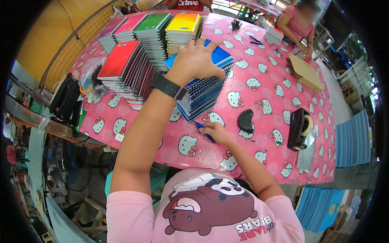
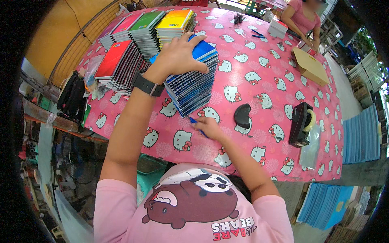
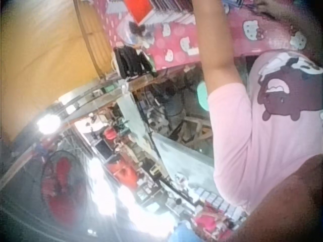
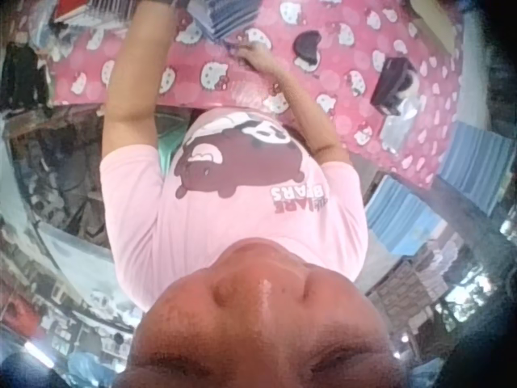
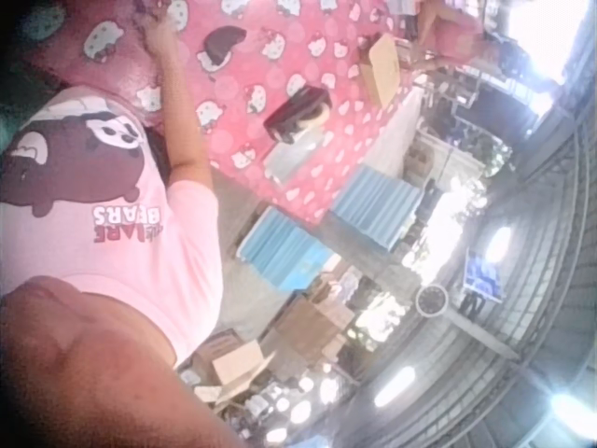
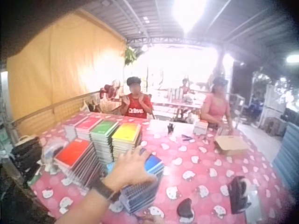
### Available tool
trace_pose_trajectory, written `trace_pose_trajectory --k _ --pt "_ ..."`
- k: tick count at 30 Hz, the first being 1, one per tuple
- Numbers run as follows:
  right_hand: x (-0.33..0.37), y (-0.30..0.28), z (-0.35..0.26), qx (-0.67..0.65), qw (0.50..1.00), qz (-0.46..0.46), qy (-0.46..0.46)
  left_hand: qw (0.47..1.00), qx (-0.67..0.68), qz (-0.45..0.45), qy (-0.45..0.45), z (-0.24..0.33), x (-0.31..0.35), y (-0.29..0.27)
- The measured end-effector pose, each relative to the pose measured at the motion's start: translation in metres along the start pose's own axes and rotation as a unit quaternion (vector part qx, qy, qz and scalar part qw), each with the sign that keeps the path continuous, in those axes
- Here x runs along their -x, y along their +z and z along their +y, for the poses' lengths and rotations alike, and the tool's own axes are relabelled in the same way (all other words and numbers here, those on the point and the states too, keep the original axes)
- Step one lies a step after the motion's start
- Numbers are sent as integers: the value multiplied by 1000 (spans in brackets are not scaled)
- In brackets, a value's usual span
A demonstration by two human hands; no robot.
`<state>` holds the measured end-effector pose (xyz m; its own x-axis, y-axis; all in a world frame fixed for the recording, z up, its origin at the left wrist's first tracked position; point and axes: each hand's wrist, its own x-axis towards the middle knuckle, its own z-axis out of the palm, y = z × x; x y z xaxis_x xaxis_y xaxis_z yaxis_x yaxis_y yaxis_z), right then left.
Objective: The person uses wire cutters to trim the ends of spiral bindings on stacks of notebooks. They handle blue and red spiral-bound notebooks, cutting protruding wire ends and placing the trimmed notebooks into separate stacks on a pink Hello Kitty tablecloth.
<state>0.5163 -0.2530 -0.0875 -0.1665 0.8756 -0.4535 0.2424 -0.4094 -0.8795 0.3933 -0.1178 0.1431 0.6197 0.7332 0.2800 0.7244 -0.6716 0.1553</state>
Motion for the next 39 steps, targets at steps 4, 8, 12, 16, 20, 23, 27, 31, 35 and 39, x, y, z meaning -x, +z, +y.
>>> trace_pose_trajectory --k 4,8,12,16,20,23,27,31,35,39 --pt "-2 -4 0 90 995 11 -32 1000 10 1 -1 0 0 -1" --pt "18 16 -2 379 869 208 -241 1000 25 -9 -3 -2 0 -2" --pt "16 19 4 412 845 233 -251 1000 15 -5 -6 1 -1 -1" --pt "18 21 4 423 834 236 -266 1000 -6 -3 -7 0 -1 -1" --pt "17 22 3 393 859 211 -251 1000 -4 -11 -11 1 0 -2" --pt "10 18 9 278 908 196 -244 1000 -3 -6 -6 1 0 -1" --pt "-10 -15 -5 -70 992 -62 85 1000 -10 12 7 -1 0 0" --pt "1 0 -7 291 943 98 -126 1000 14 12 3 -1 0 3" --pt "21 20 -9 481 821 218 -215 1000 -6 -3 -3 -2 -2 0" --pt "21 23 -3 474 816 235 -234 1000 -12 -4 -5 -1 -1 0"
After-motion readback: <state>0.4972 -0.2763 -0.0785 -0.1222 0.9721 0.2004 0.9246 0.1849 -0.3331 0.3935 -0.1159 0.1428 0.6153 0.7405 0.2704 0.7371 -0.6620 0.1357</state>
